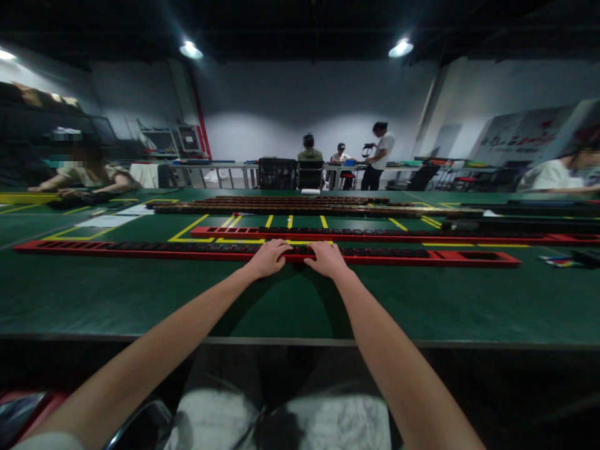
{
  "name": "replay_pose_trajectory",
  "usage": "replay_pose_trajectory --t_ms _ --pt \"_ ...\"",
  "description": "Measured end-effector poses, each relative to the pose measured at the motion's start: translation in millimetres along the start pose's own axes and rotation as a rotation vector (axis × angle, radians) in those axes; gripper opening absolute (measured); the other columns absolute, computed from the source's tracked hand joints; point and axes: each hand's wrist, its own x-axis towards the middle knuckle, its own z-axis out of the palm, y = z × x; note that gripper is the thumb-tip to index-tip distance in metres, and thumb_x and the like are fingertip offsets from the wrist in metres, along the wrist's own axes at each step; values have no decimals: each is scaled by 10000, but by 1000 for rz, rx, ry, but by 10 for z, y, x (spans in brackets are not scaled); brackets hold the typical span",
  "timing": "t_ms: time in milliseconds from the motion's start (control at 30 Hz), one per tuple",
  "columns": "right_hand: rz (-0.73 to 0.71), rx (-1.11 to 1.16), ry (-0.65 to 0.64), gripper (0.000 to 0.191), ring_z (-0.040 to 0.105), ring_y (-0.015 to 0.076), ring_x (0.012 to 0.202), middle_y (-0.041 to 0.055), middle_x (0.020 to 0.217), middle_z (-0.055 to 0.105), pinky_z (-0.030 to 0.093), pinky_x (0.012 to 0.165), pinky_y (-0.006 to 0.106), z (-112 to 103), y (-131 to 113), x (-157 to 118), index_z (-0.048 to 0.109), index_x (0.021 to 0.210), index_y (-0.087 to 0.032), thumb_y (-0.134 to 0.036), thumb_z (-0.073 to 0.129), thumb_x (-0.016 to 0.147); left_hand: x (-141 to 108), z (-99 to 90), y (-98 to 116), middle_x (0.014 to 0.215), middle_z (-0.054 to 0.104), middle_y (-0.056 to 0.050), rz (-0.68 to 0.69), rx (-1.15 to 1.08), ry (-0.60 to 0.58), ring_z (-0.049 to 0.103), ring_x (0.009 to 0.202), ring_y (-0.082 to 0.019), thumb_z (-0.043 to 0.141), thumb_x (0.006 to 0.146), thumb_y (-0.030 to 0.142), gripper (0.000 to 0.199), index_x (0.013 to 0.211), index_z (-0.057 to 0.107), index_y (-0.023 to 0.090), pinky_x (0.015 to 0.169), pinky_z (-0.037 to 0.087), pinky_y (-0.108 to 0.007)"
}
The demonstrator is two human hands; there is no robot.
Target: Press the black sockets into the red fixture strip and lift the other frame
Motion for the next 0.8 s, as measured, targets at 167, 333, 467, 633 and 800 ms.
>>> replay_pose_trajectory --t_ms 167,333,467,633,800 --pt "-118 19 37 523 536 307 1241 139 1357 600 397 1037 453 22 -82 11 495 1417 -173 -317 580 923 12 10 -12 1313 590 -72 -16 14 -11 525 1191 -232 472 879 162 418 1271 612 203 1081 437 -411" --pt "-96 71 87 530 530 292 1234 153 1360 581 400 1031 438 93 -90 37 445 1428 -168 -293 561 926 11 6 16 1343 565 -80 -14 51 -42 503 1223 -235 454 880 163 465 1329 563 213 1080 428 -418" --pt "-113 92 59 555 521 291 1242 156 1370 567 397 1039 443 123 -80 37 417 1445 -173 -291 558 921 2 6 56 1349 545 -81 5 92 -70 475 1249 -259 483 868 191 474 1335 557 232 1072 418 -446" --pt "-126 94 58 543 521 287 1235 145 1358 579 400 1040 439 132 -95 42 447 1421 -175 -237 557 893 24 -14 110 1285 571 -84 6 140 -70 495 1202 -252 508 842 180 478 1314 578 221 1089 396 -433" --pt "-142 113 86 513 522 274 1219 135 1356 583 401 1034 426 137 -98 41 480 1389 -174 -203 548 881 47 -9 143 1216 605 -102 2 185 -57 534 1136 -249 483 866 180 402 1240 631 183 1110 366 -440"
